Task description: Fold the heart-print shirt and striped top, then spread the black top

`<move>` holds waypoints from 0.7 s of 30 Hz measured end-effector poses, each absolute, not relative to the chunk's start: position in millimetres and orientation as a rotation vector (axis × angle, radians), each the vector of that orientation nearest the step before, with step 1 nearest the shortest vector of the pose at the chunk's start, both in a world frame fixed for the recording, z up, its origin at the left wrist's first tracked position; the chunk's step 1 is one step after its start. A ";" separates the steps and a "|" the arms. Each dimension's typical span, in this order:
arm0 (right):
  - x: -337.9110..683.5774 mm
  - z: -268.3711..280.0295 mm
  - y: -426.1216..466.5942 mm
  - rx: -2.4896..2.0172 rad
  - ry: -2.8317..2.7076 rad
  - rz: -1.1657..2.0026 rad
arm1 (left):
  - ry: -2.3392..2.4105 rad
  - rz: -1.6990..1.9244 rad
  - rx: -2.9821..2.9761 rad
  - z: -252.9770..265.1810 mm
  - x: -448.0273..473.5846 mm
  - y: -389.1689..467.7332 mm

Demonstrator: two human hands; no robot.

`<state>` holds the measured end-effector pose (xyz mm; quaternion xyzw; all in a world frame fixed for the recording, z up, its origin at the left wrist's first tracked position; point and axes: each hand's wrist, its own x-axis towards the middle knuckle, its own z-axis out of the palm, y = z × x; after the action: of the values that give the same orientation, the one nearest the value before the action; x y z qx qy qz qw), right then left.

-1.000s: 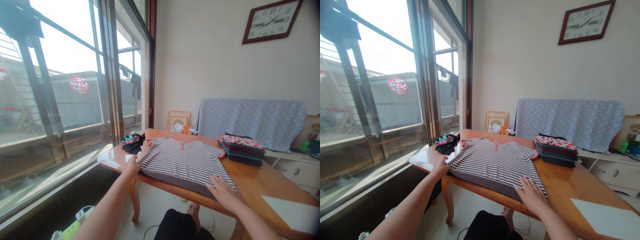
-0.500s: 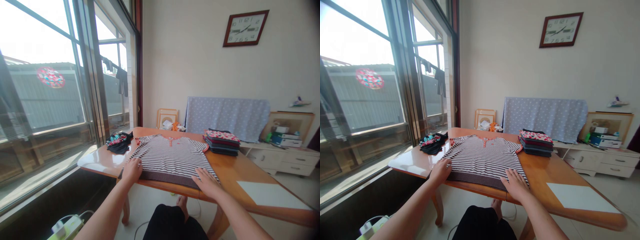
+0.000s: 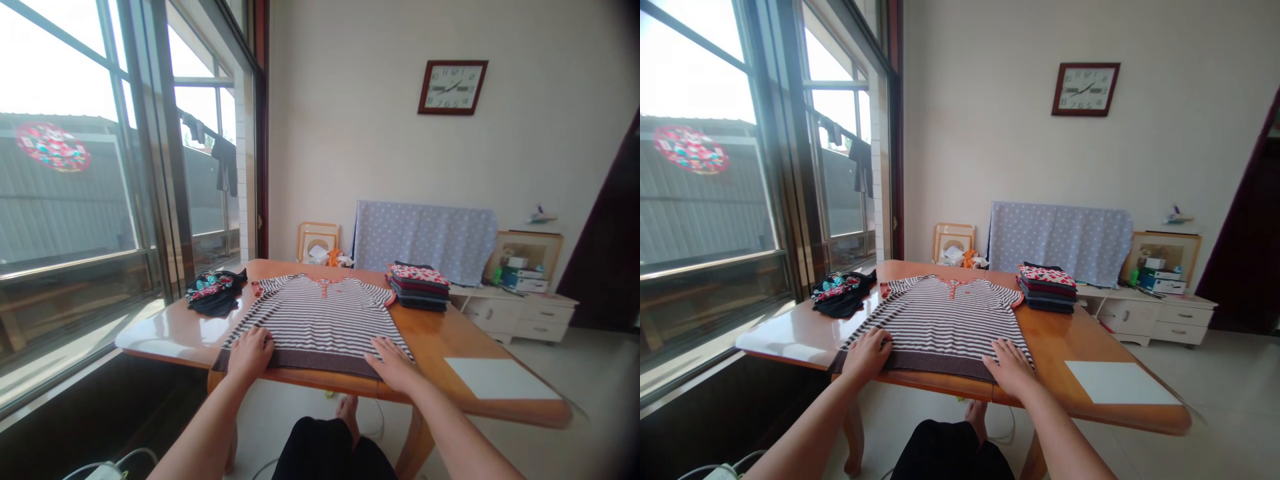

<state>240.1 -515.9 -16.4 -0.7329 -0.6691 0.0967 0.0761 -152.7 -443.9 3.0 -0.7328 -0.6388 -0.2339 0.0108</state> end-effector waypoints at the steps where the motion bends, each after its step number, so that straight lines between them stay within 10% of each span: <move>1: 240.1 -16.1 -515.8 -2.197 -2.003 0.293 | -1.987 -0.729 -2.291 3.3 -152.7 -444.3; 21: 266.7 -25.8 -509.1 -1.534 -1.394 0.725 | -1.959 -0.747 -2.308 -2.9 -156.3 -438.8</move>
<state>266.7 -509.1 -25.8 -0.6220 -0.5651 0.2940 0.4554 -156.3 -438.8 -2.9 -0.7402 -0.6282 -0.2394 0.0118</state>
